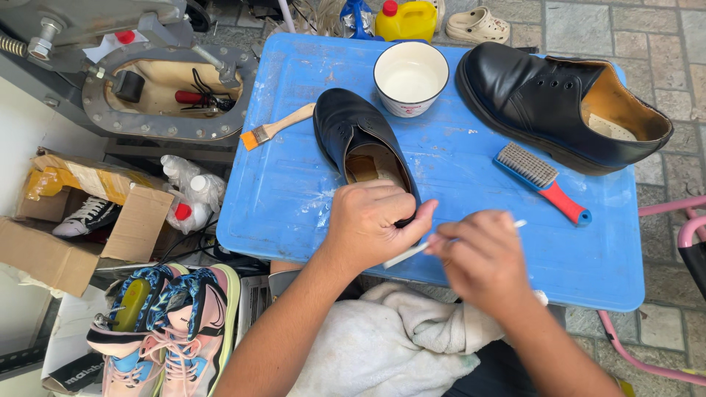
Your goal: The person cleans a black leather shoe using a toothbrush and a white cloth. They apply a cleaning solution from a cup to the shoe's sole and upper, scrubbing with the toothbrush, and then wipe the shoe down with the cloth. The person also wipes the blue work surface and inspects the shoe's sole and interior.
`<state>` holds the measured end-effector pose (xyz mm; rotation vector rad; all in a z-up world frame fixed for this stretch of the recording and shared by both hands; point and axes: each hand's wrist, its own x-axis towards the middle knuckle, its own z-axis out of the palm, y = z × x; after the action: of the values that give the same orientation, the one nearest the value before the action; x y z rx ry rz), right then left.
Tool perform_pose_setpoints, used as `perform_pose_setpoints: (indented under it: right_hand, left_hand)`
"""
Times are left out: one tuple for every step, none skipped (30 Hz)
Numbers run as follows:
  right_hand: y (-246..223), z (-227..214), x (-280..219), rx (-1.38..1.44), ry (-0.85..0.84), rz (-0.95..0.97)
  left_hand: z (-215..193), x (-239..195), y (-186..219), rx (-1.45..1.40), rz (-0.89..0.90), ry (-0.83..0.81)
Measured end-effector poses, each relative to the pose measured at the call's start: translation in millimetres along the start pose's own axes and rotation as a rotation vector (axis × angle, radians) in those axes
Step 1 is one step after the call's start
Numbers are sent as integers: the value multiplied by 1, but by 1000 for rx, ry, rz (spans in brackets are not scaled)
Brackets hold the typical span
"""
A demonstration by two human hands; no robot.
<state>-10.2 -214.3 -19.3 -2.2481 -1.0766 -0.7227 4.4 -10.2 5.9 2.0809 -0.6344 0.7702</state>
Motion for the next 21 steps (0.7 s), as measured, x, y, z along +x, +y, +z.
perform_pose_setpoints:
  right_hand:
    - [6,-5,0,-16,2,12]
    - [11,-8,0,-8,3,38]
    - [16,-12,1,1,2,59]
    - [18,-14,2,11,1,79]
    - [14,-11,2,16,-8,33]
    - [7,-5,2,22,-18,-13]
    - [4,-1,3,28,-24,-61]
    - [5,0,5,57,-27,-77]
    - [6,0,6,89,-34,-87]
    - [8,1,6,121,-41,-96]
    - [14,0,7,143,-56,-75]
    - [23,-4,10,164,-70,-55]
    - [30,-5,13,186,-88,-40]
    - [33,-3,17,225,-107,-20]
    - [38,1,24,262,-120,-8]
    - [40,4,31,299,-134,5]
    - [40,7,37,322,-150,-32]
    - [39,11,43,346,-166,-69]
    - [35,15,45,373,-189,-96]
    - [28,20,45,388,-226,-95]
    - [23,25,48,398,-258,-102]
  left_hand:
    - [-1,0,-1,-7,-3,-14]
    - [-1,0,-1,-16,-8,-18]
    - [-1,0,-1,-21,-14,-16]
    - [-1,0,0,-27,-20,-13]
    - [0,0,1,-28,-4,-7]
    - [2,0,1,-29,11,0]
    - [2,1,1,-27,30,7]
    - [1,0,1,-58,30,6]
    - [-3,-3,0,-90,24,-2]
    - [-8,-7,-2,-123,17,-10]
    - [-12,-9,-4,-140,32,-19]
    - [-19,-13,-8,-156,46,-28]
    - [-24,-16,-10,-170,59,-31]
    - [-29,-21,-10,-187,60,-34]
    - [-35,-25,-11,-198,70,-34]
    - [-41,-28,-12,-209,79,-34]
    - [-46,-31,-13,-222,91,-32]
    - [-51,-35,-15,-236,104,-30]
    - [-56,-42,-15,-255,106,-32]
    - [-62,-49,-16,-247,91,-48]
    - [-69,-53,-17,-235,85,-59]
